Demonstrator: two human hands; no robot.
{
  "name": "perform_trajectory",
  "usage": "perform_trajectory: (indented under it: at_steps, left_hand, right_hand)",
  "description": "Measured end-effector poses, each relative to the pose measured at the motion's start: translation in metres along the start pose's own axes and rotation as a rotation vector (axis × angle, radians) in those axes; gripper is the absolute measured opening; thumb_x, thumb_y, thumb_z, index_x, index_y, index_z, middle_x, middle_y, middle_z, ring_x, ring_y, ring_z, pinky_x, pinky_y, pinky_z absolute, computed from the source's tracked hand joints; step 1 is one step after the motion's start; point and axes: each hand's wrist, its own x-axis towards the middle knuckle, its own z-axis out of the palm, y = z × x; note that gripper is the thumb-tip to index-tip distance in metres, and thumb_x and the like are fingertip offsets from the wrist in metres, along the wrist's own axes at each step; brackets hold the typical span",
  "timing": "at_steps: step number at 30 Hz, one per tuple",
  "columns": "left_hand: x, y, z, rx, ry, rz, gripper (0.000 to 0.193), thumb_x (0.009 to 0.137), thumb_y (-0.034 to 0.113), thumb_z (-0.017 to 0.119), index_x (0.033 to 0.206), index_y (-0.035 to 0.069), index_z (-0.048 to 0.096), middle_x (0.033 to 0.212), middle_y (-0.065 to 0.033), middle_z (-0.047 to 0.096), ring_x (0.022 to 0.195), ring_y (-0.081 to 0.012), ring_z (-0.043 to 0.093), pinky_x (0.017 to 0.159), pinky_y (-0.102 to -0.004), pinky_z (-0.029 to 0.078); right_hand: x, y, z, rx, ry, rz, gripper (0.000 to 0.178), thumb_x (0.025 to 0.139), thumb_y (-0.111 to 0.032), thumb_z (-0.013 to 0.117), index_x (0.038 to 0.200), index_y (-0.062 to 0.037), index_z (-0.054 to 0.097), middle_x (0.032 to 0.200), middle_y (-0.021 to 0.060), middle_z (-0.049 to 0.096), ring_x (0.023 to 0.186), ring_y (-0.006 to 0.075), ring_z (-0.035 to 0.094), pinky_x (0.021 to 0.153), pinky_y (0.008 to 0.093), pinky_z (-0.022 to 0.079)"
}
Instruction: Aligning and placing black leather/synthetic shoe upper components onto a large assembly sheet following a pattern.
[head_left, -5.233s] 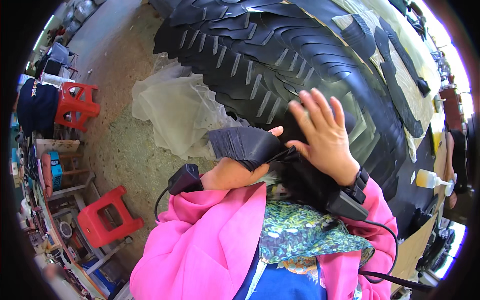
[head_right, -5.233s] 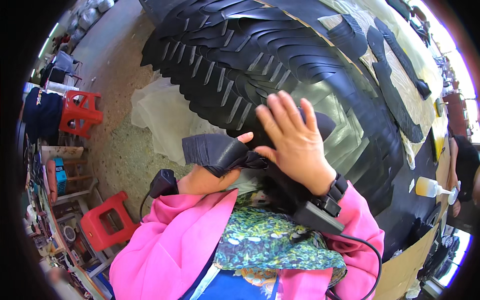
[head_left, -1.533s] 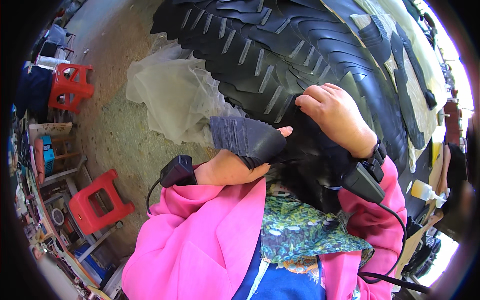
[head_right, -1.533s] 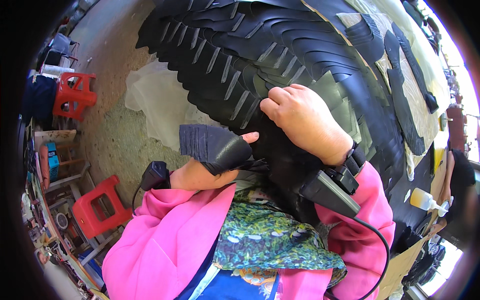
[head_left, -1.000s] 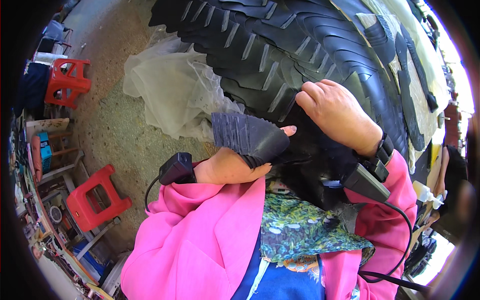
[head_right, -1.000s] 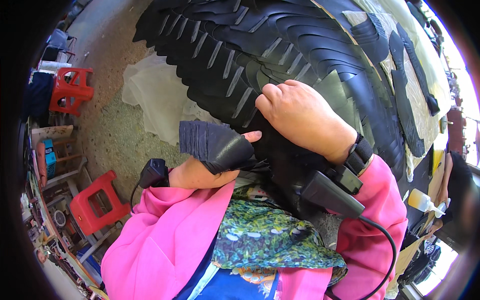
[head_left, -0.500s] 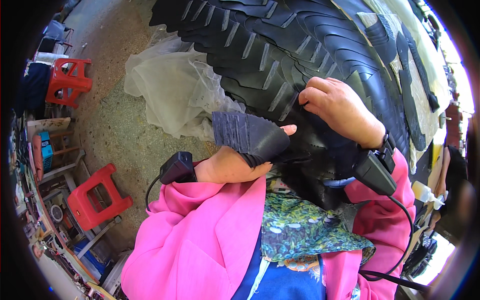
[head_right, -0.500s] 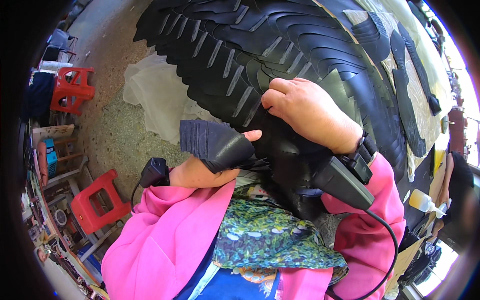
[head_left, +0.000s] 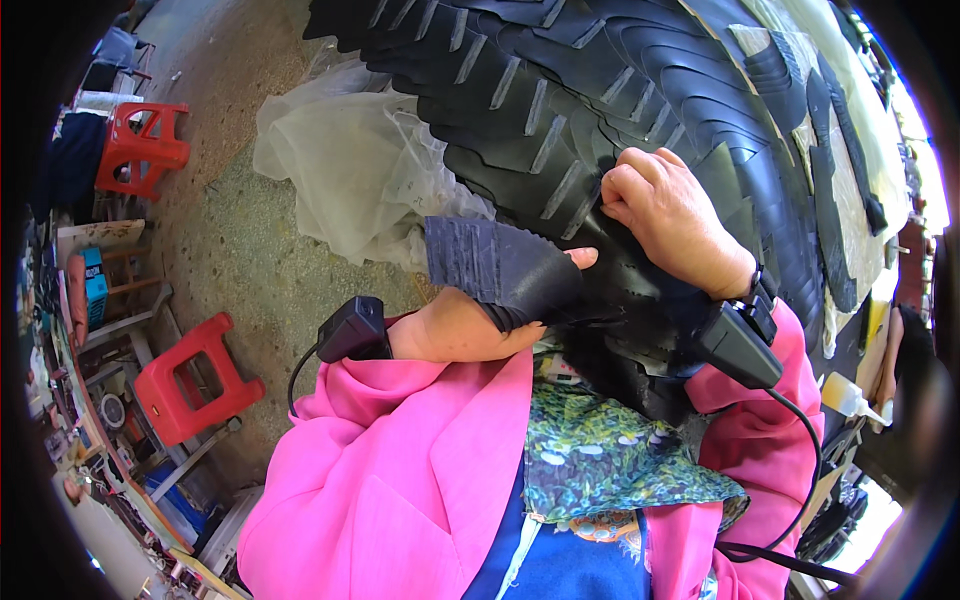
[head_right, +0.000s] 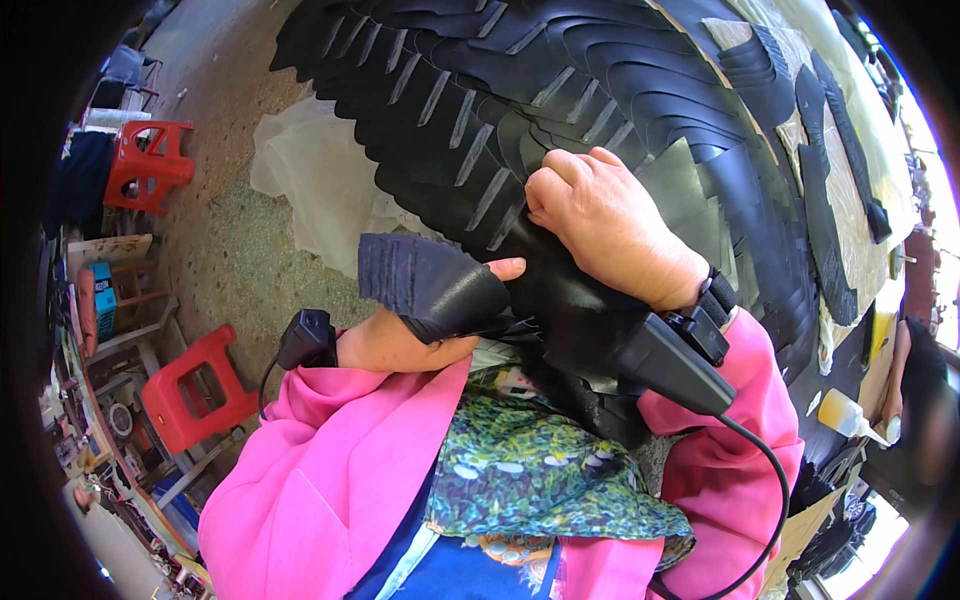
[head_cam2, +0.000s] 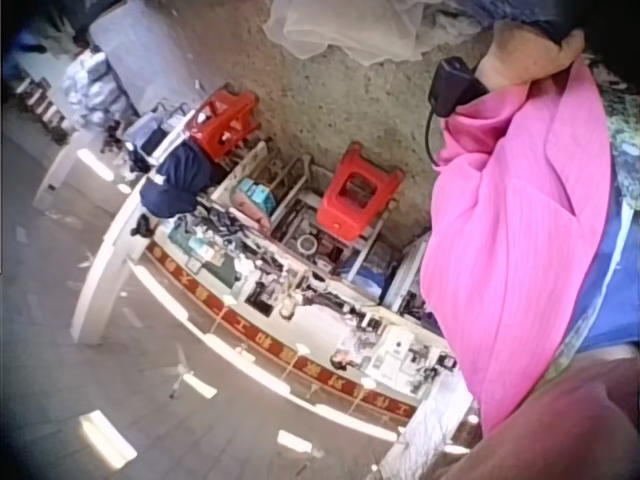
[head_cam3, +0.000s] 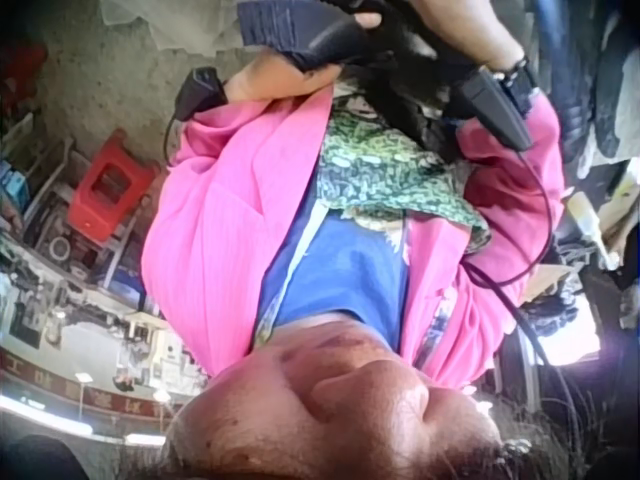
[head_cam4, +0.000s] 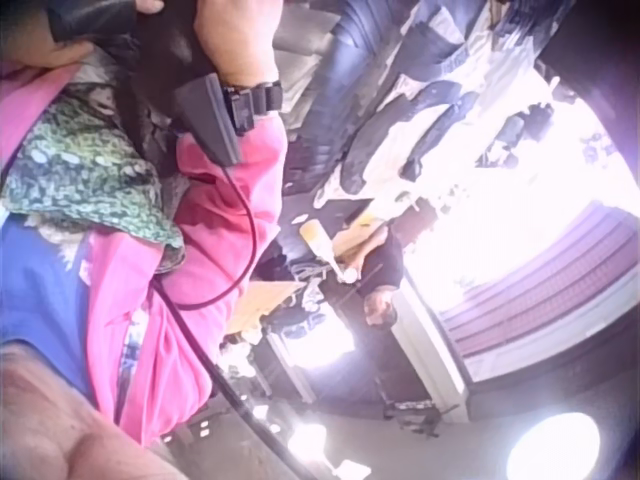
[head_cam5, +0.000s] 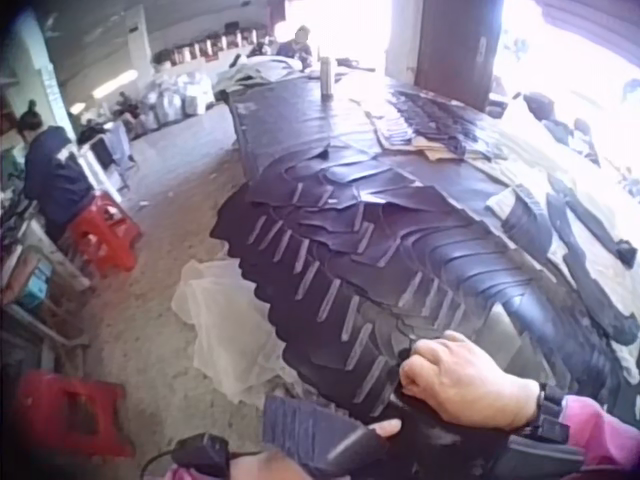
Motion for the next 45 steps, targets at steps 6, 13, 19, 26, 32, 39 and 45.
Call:
perform_trajectory:
  at_steps: [6,13,19,26,32,39,45]
  left_hand:
    - [0.001,0.002,-0.001,0.01,-0.014,-0.025,0.067,0.066,-0.001,0.059,0.131,0.013,0.046,0.094,-0.0102,0.056,0.086,-0.0283,0.051,0.078,-0.0377,0.039]
    - [0.0,0.004,-0.002,0.001,-0.037,-0.043,0.067,0.066,-0.001,0.058,0.131,0.012,0.046,0.094,-0.0098,0.055,0.085,-0.027,0.051,0.078,-0.0373,0.039]
    - [-0.001,0.0,0.002,-0.077,0.001,-0.023,0.067,0.067,-0.001,0.058,0.131,0.01,0.046,0.092,-0.0091,0.054,0.083,-0.0262,0.05,0.076,-0.036,0.039]
    - [0.001,0.0,0.001,-0.06,-0.021,-0.023,0.066,0.068,-0.002,0.058,0.131,0.01,0.046,0.093,-0.0094,0.054,0.084,-0.0257,0.05,0.076,-0.0354,0.039]
    - [0.001,0.003,0.0,-0.022,-0.017,-0.021,0.066,0.068,-0.002,0.057,0.131,0.01,0.045,0.091,-0.0092,0.053,0.082,-0.026,0.049,0.076,-0.0355,0.039]
    - [-0.002,0.002,0.001,-0.104,-0.096,-0.082,0.061,0.074,0.005,0.056,0.133,0.01,0.042,0.111,-0.0138,0.053,0.099,-0.0315,0.05,0.087,-0.0409,0.038]
    - [-0.015,0.013,0.011,-0.115,0.086,0.028,0.042,0.077,0.001,0.055,0.119,0.002,0.051,0.121,-0.0133,0.051,0.098,-0.0221,0.051,0.087,-0.034,0.038]
  right_hand:
    - [-0.002,0.003,0.007,0.059,0.129,0.01,0.013,0.075,-0.006,0.059,0.079,-0.0064,0.046,0.077,0.0081,0.047,0.074,0.0276,0.049,0.072,0.0353,0.039]
    - [-0.005,0.007,-0.001,0.312,0.16,0.084,0.011,0.076,-0.01,0.062,0.082,-0.0063,0.052,0.08,0.0074,0.054,0.077,0.0272,0.053,0.072,0.034,0.039]
    - [-0.004,0.006,-0.004,0.21,0.076,-0.019,0.01,0.076,-0.014,0.062,0.079,-0.0083,0.055,0.079,0.0053,0.052,0.077,0.0242,0.052,0.073,0.0332,0.038]
    - [0.001,0.004,0.0,0.021,0.022,-0.024,0.012,0.077,-0.015,0.061,0.078,-0.0078,0.052,0.081,0.0064,0.05,0.078,0.026,0.052,0.076,0.0346,0.039]
    - [0.0,0.004,0.006,0.089,0.14,0.012,0.011,0.078,-0.011,0.06,0.081,-0.0066,0.05,0.08,0.0085,0.051,0.079,0.0284,0.052,0.075,0.0368,0.04]
    - [-0.018,-0.002,-0.011,0.542,0.444,0.317,0.005,0.087,-0.004,0.051,0.087,-0.0006,0.048,0.073,0.0068,0.049,0.065,0.0191,0.049,0.062,0.0291,0.041]
    - [-0.063,-0.054,-0.045,0.804,0.133,0.093,0.012,0.079,-0.006,0.062,0.086,-0.0017,0.054,0.079,0.0077,0.057,0.073,0.0213,0.057,0.068,0.0295,0.045]
